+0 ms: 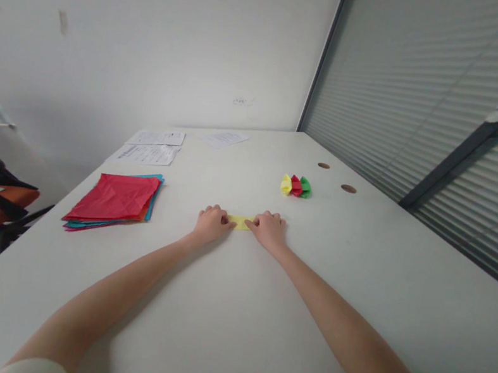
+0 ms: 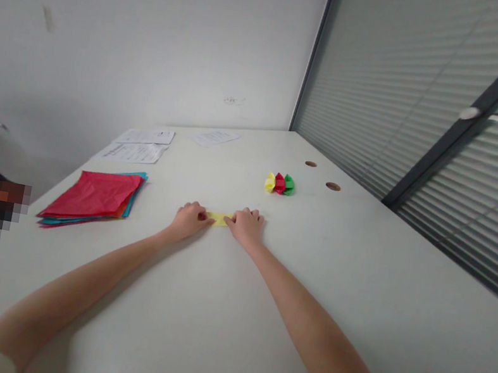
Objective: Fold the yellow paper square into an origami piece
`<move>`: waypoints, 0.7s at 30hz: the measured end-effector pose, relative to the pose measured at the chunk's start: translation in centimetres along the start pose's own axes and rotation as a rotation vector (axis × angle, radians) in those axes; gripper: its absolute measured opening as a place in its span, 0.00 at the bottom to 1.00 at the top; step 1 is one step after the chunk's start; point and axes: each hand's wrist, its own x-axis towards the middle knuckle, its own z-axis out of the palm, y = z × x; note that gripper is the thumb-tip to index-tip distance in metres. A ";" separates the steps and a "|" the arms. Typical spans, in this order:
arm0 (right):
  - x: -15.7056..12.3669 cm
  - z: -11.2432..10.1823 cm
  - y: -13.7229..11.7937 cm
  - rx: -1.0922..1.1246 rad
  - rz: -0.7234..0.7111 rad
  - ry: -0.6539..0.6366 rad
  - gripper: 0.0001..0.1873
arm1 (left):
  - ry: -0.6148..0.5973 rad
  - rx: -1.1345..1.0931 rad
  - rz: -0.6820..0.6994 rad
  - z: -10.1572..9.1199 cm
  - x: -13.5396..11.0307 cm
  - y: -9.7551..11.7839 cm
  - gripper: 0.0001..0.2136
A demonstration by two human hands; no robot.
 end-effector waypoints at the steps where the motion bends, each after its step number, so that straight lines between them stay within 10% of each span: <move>1: 0.0 0.1 0.0 -0.002 -0.004 0.006 0.23 | 0.033 0.007 0.032 0.1 -0.1 -0.1 0.14; 10: -0.6 0.3 0.1 0.058 -0.114 0.066 0.20 | -0.053 -0.033 0.318 -0.3 -0.1 -0.9 0.17; 21: -0.2 -0.9 0.5 0.251 -0.343 -0.038 0.12 | -0.081 -0.123 0.279 -1.3 0.4 -0.7 0.18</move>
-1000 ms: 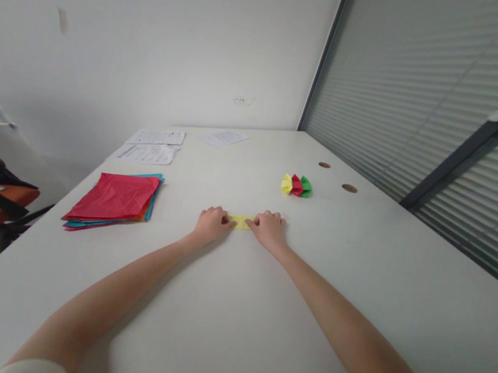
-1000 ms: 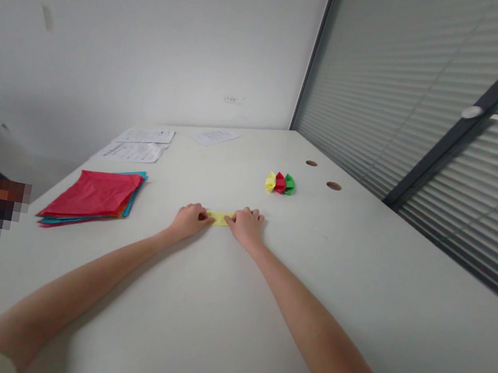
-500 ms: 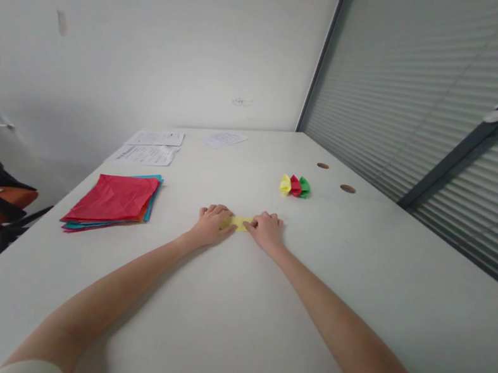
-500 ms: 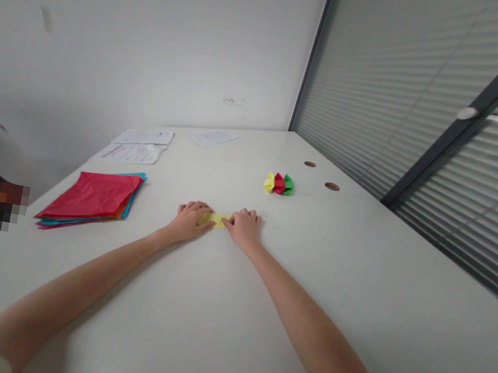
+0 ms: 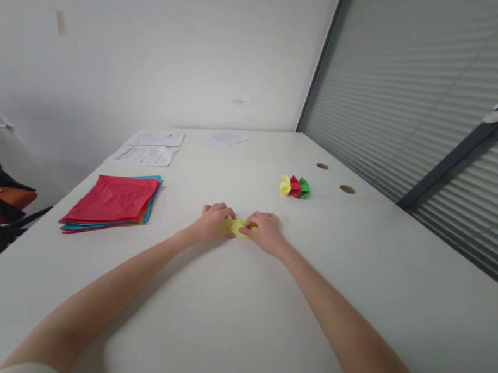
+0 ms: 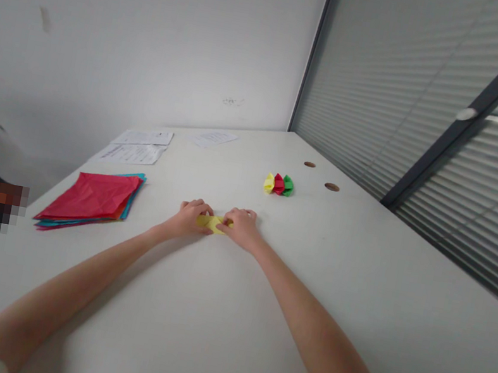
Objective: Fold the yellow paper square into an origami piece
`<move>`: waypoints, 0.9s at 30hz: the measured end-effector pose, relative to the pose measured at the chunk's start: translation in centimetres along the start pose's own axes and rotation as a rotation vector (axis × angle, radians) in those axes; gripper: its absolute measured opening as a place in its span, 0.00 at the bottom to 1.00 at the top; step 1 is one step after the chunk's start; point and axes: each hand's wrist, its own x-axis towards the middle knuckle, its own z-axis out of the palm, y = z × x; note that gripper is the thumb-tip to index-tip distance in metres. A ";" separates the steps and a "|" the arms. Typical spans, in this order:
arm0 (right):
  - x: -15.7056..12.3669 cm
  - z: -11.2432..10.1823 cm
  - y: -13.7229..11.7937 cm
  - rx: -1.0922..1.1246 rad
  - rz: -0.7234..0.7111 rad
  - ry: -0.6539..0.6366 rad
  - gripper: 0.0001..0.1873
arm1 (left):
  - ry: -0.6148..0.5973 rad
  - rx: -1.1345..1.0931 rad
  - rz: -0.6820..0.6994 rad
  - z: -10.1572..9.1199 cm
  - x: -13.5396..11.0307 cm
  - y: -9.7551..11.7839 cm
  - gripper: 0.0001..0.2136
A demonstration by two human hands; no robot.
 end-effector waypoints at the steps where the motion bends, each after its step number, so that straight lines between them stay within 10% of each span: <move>1: 0.1 -0.2 0.0 0.025 -0.003 0.001 0.11 | 0.050 -0.008 -0.003 -0.1 0.0 0.1 0.19; 6: 1.4 -2.7 0.0 0.117 0.038 0.205 0.10 | 0.554 -0.547 -0.339 -1.2 0.5 1.2 0.37; 12: 2.6 -6.1 -1.5 0.145 -0.090 0.305 0.12 | 0.059 -1.607 -0.268 -3.0 0.6 3.5 0.17; 19: 1.8 -5.2 -5.4 -0.026 -0.058 0.555 0.09 | 0.331 -1.742 -0.333 -3.8 0.6 3.7 0.07; 27: 4.2 -2.3 -6.7 0.504 0.049 0.648 0.16 | 0.384 -1.764 -0.217 -4.8 0.7 3.9 0.09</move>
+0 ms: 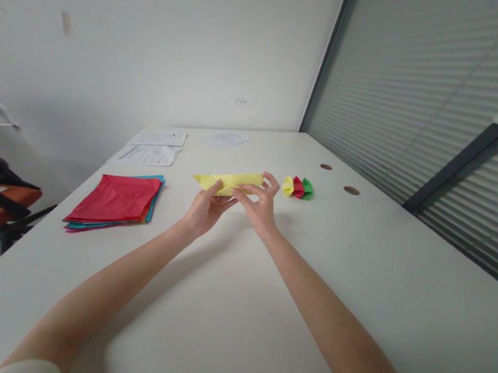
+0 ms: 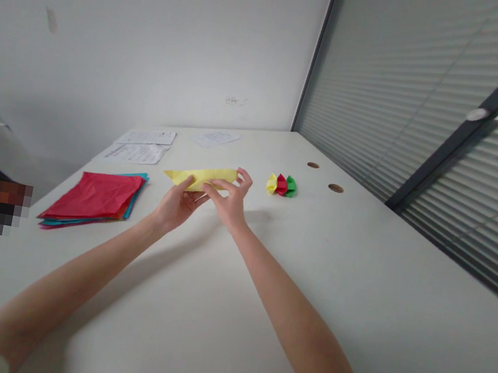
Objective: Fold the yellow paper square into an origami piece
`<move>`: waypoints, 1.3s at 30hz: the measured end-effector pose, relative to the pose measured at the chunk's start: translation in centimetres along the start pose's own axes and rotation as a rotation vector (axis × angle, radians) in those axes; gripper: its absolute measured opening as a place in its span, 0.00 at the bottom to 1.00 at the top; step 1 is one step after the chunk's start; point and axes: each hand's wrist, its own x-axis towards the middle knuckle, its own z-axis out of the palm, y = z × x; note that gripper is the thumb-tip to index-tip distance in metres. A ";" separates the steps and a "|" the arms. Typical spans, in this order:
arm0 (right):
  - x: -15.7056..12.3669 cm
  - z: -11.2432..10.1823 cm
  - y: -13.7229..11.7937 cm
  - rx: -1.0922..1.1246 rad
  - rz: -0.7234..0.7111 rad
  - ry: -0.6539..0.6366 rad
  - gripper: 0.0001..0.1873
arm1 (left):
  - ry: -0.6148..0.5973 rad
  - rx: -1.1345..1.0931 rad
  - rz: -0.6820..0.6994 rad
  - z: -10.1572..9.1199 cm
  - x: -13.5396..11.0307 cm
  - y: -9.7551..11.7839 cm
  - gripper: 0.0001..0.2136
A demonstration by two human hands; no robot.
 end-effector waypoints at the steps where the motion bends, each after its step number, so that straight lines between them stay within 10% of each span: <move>1: 0.2 0.2 0.2 0.070 0.030 -0.006 0.17 | -0.002 -0.004 0.011 0.1 -0.1 0.2 0.09; 10: -0.2 0.1 -0.6 0.560 0.151 -0.159 0.21 | -0.062 0.011 0.004 0.7 -0.5 0.8 0.11; 39: -0.5 -0.2 -2.6 0.301 0.208 0.053 0.21 | -0.102 -0.015 0.134 1.5 -1.2 -0.2 0.11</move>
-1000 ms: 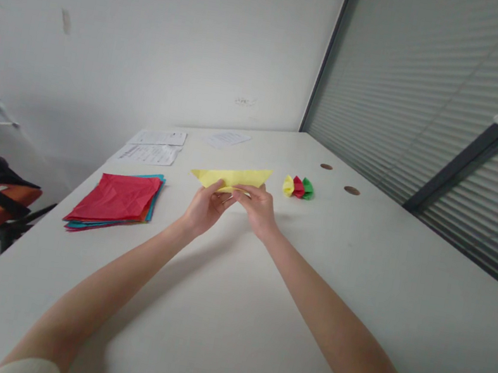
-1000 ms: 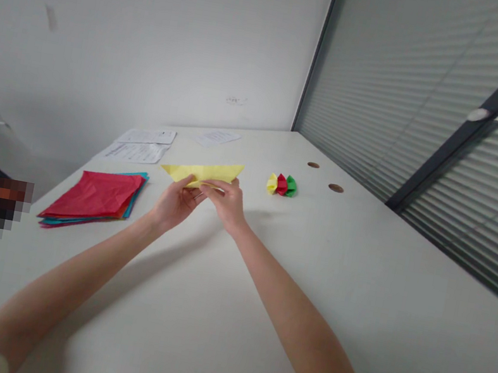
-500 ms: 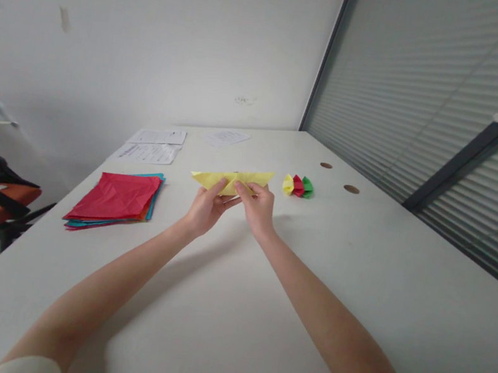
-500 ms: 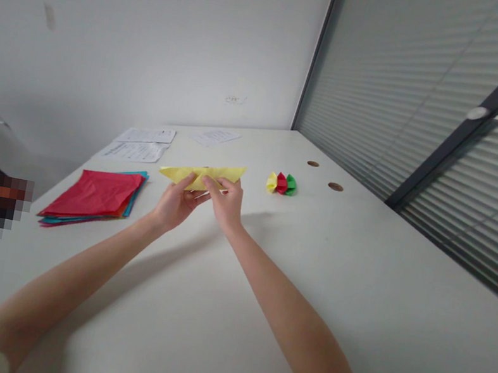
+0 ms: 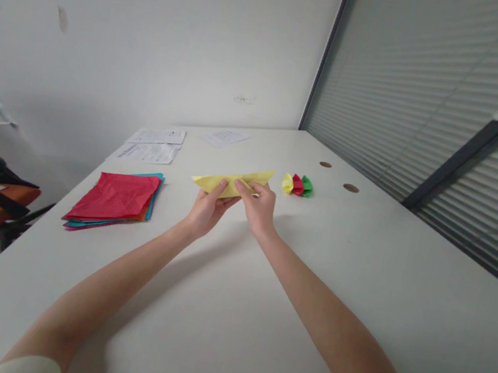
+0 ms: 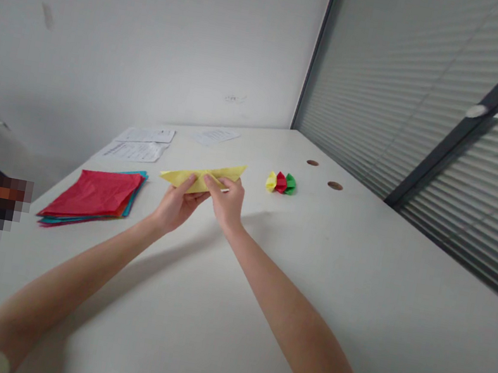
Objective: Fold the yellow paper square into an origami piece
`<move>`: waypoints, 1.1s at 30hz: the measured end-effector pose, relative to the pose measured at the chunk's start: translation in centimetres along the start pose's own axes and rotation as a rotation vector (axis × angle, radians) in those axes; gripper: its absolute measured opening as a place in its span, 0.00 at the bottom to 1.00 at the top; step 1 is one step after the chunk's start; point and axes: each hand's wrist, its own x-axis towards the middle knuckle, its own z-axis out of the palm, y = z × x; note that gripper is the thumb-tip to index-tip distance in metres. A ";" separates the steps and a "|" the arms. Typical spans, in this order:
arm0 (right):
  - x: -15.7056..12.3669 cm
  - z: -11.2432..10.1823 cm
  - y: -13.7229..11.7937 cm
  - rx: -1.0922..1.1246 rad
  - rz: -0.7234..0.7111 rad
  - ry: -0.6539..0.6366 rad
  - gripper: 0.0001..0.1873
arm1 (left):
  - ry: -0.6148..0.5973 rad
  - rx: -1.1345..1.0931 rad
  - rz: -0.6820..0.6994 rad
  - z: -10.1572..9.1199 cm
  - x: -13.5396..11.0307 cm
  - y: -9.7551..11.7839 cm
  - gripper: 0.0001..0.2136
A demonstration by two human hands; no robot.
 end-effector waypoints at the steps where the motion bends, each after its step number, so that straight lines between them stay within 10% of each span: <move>1: 0.0 0.0 0.0 -0.002 -0.002 0.002 0.21 | 0.005 -0.001 0.000 0.0 0.0 0.0 0.11; 25: -0.6 0.7 1.0 -0.072 0.005 0.029 0.16 | 0.126 0.100 0.085 -0.5 0.0 -1.1 0.13; 33: -0.3 0.5 1.6 0.358 0.268 -0.009 0.29 | 0.184 0.020 0.115 -0.8 0.8 0.0 0.13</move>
